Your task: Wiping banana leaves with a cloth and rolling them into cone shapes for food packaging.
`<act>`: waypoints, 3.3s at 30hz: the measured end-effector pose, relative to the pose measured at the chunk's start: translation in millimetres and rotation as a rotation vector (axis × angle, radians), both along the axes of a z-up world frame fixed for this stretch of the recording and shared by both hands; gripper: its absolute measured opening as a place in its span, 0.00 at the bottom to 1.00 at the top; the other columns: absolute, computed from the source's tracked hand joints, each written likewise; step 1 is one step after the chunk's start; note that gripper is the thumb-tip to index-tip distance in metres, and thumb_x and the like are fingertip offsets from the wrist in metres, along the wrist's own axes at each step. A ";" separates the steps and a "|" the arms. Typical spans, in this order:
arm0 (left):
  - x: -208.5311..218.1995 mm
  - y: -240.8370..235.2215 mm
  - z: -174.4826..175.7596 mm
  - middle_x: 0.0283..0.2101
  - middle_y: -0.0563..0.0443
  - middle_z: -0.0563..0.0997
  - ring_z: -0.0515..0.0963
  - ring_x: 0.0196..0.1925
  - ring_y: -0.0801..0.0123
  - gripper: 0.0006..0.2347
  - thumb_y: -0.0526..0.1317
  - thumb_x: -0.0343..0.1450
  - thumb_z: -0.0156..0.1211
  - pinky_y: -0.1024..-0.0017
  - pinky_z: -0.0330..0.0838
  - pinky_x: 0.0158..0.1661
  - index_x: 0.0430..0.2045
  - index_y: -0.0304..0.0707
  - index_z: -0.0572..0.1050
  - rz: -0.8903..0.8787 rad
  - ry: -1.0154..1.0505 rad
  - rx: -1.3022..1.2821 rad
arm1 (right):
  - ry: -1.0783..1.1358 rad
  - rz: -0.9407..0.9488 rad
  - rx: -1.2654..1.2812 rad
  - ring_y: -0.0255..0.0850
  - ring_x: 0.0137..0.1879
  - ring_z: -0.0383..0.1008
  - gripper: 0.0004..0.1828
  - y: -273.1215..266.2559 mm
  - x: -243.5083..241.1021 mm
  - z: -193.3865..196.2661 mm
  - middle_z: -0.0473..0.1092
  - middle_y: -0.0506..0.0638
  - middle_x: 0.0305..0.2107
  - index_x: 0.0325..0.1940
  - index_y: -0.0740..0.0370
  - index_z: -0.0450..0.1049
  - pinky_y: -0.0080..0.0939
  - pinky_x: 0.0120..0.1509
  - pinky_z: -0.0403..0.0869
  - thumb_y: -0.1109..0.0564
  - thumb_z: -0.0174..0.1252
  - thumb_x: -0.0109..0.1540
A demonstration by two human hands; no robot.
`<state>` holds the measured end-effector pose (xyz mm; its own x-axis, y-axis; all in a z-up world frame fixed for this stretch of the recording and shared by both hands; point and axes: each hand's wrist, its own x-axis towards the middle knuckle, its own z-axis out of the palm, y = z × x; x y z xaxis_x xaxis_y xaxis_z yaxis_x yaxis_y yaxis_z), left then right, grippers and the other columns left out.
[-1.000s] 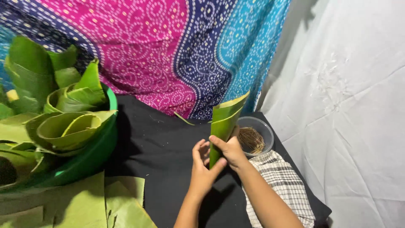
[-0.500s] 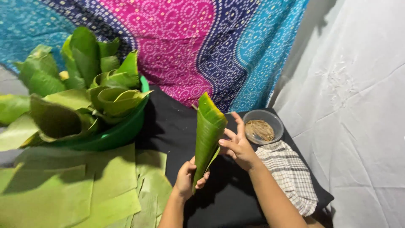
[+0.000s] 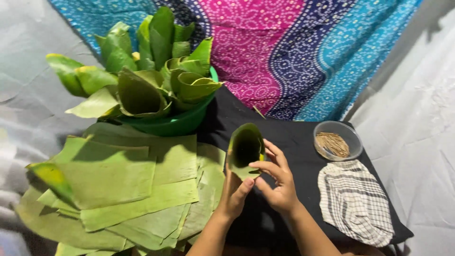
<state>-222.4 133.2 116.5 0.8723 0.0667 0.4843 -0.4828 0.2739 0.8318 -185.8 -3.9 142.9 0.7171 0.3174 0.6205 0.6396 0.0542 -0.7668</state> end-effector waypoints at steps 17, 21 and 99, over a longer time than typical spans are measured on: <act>-28.9 164.8 136.7 0.65 0.37 0.72 0.67 0.70 0.51 0.18 0.48 0.78 0.44 0.56 0.62 0.67 0.52 0.35 0.77 0.473 -0.308 0.334 | -0.098 0.335 0.302 0.60 0.54 0.76 0.18 31.5 57.3 102.1 0.73 0.65 0.50 0.56 0.71 0.71 0.62 0.53 0.77 0.64 0.59 0.63; -27.5 200.0 157.1 0.71 0.45 0.65 0.63 0.72 0.61 0.24 0.54 0.78 0.42 0.58 0.59 0.68 0.61 0.38 0.71 0.441 -0.228 0.256 | 0.406 0.443 0.536 0.67 0.60 0.72 0.29 126.7 48.1 159.3 0.66 0.62 0.60 0.64 0.64 0.65 0.83 0.50 0.80 0.55 0.61 0.61; -67.8 215.8 -60.4 0.77 0.49 0.51 0.46 0.79 0.43 0.23 0.57 0.66 0.59 0.24 0.29 0.67 0.44 0.39 0.79 0.671 0.105 1.444 | 0.621 -0.033 -0.044 0.31 0.36 0.73 0.14 -40.0 38.5 -81.7 0.77 0.52 0.38 0.53 0.68 0.76 0.26 0.39 0.69 0.67 0.60 0.63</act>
